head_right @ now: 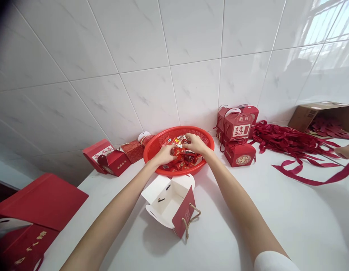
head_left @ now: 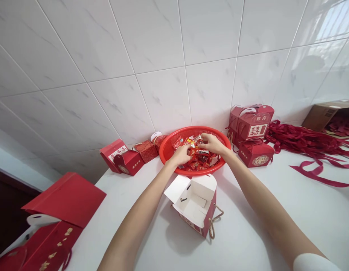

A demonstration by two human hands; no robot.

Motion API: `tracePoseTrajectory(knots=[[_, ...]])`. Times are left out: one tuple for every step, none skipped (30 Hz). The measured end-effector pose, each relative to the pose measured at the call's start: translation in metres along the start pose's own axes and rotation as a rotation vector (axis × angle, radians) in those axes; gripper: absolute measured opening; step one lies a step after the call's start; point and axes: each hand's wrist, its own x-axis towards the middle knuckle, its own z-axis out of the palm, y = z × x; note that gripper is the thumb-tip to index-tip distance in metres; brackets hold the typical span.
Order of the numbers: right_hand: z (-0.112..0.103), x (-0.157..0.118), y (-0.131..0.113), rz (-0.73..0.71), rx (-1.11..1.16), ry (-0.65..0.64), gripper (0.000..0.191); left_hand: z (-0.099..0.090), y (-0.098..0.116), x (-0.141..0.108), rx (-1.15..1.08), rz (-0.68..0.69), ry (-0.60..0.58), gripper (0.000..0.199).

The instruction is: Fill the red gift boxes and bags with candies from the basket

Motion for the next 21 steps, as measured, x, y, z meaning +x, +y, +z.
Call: tracePoseTrajectory(knots=[[0.000, 0.000, 0.000, -0.001, 0.001, -0.006, 0.026, -0.001, 0.000, -0.001, 0.004, -0.001, 0.010, 0.051], [0.000, 0.000, -0.001, -0.002, 0.003, -0.010, 0.026, -0.001, 0.001, -0.001, 0.016, -0.006, 0.018, 0.049], [0.000, -0.001, -0.001, -0.004, 0.003, -0.008, 0.026, -0.002, 0.003, -0.002, 0.037, -0.020, 0.021, 0.044], [0.001, -0.001, -0.002, -0.007, 0.004, -0.003, 0.025, -0.004, 0.005, -0.004, 0.068, -0.046, 0.013, 0.036], [0.001, -0.001, -0.002, -0.009, 0.002, 0.002, 0.025, -0.005, 0.007, -0.005, 0.105, -0.074, -0.024, 0.026], [0.001, -0.001, -0.002, -0.010, -0.004, 0.006, 0.024, -0.007, 0.010, -0.007, 0.143, -0.095, -0.099, 0.019], [0.001, -0.001, -0.003, -0.010, -0.013, 0.010, 0.024, -0.008, 0.012, -0.008, 0.175, -0.101, -0.205, 0.016], [0.001, -0.001, -0.003, -0.009, -0.023, 0.012, 0.024, -0.009, 0.015, -0.009, 0.201, -0.093, -0.324, 0.015], [0.001, -0.001, -0.003, -0.008, -0.032, 0.012, 0.024, -0.009, 0.017, -0.010, 0.228, -0.074, -0.431, 0.015], [0.001, -0.002, -0.004, -0.007, -0.036, 0.008, 0.023, -0.009, 0.019, -0.011, 0.267, -0.051, -0.504, 0.015], [0.000, -0.002, -0.004, -0.007, -0.040, 0.002, 0.024, -0.009, 0.020, -0.010, 0.322, -0.035, -0.537, 0.016], [0.000, -0.003, -0.006, -0.006, -0.046, -0.002, 0.024, -0.008, 0.021, -0.010, 0.389, -0.034, -0.532, 0.019], [0.001, -0.004, -0.007, -0.004, -0.055, -0.002, 0.024, -0.007, 0.021, -0.009, 0.456, -0.048, -0.503, 0.023], [0.001, -0.005, -0.009, -0.004, -0.065, 0.000, 0.024, -0.006, 0.021, -0.007, 0.513, -0.072, -0.465, 0.028], [0.001, -0.006, -0.011, -0.007, -0.073, 0.003, 0.023, -0.005, 0.020, -0.006, 0.551, -0.100, -0.428, 0.031], [0.001, -0.007, -0.014, -0.014, -0.079, 0.007, 0.021, -0.004, 0.018, -0.005, 0.567, -0.128, -0.396, 0.033], [0.002, -0.008, -0.016, -0.022, -0.081, 0.010, 0.020, -0.004, 0.016, -0.003, 0.568, -0.150, -0.371, 0.033], [0.002, -0.009, -0.018, -0.030, -0.082, 0.008, 0.019, -0.003, 0.014, -0.002, 0.561, -0.160, -0.353, 0.032], [0.002, -0.011, -0.020, -0.037, -0.083, 0.005, 0.019, -0.002, 0.012, -0.002, 0.550, -0.158, -0.344, 0.031], [0.002, -0.012, -0.022, -0.042, -0.086, 0.001, 0.019, -0.002, 0.009, -0.001, 0.543, -0.150, -0.341, 0.029], [0.002, -0.013, -0.023, -0.044, -0.091, -0.002, 0.021, -0.001, 0.007, 0.000, 0.493, -0.131, -0.319, 0.028]])
